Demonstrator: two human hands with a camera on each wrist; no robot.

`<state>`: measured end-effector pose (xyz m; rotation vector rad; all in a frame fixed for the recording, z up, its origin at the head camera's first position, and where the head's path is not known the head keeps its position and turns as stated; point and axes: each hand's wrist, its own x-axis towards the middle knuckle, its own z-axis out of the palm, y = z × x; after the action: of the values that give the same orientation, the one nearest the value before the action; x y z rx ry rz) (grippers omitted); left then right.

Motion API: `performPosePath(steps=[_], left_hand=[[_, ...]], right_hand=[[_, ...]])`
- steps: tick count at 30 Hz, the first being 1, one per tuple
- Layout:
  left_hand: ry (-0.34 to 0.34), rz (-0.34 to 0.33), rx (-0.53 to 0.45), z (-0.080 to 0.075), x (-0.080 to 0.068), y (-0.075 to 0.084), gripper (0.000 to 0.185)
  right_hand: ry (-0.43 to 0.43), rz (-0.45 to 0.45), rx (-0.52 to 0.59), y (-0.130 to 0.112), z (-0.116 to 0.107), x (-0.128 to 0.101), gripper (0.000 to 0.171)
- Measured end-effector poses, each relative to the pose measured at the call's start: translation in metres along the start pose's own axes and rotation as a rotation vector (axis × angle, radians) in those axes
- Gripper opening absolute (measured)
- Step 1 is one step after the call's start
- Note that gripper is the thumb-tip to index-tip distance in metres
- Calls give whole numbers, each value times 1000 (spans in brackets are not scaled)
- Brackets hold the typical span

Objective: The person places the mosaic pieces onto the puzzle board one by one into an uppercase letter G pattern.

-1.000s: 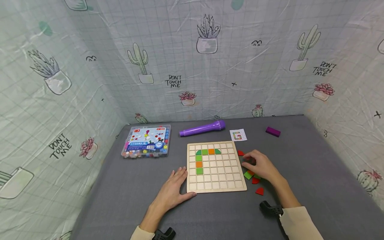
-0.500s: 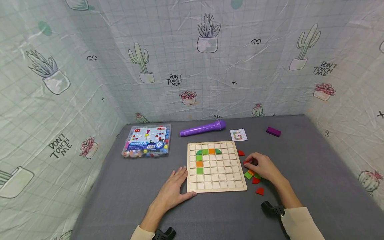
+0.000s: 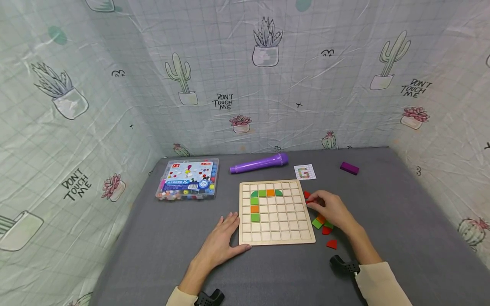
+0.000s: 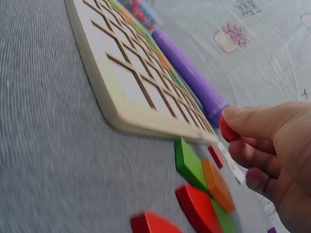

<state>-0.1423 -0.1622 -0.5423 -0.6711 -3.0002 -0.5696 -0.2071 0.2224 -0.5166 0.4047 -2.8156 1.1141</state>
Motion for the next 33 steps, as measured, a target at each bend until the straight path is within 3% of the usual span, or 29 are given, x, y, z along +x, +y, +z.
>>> performPosePath(steps=[9, 18, 25, 33], left_hand=[[1, 3, -6, -1, 1, 0, 96], [-4, 5, -9, -1, 1, 0, 96], [-6, 1, -8, -3, 1, 2, 96], [-11, -2, -5, -4, 1, 2, 96]], right_hand=[[-42, -47, 26, -20, 13, 5, 23], [-76, -108, 60, -40, 25, 10, 9], [-69, -217, 66, -51, 40, 15, 8], [-130, -202, 62, -73, 55, 17, 12]])
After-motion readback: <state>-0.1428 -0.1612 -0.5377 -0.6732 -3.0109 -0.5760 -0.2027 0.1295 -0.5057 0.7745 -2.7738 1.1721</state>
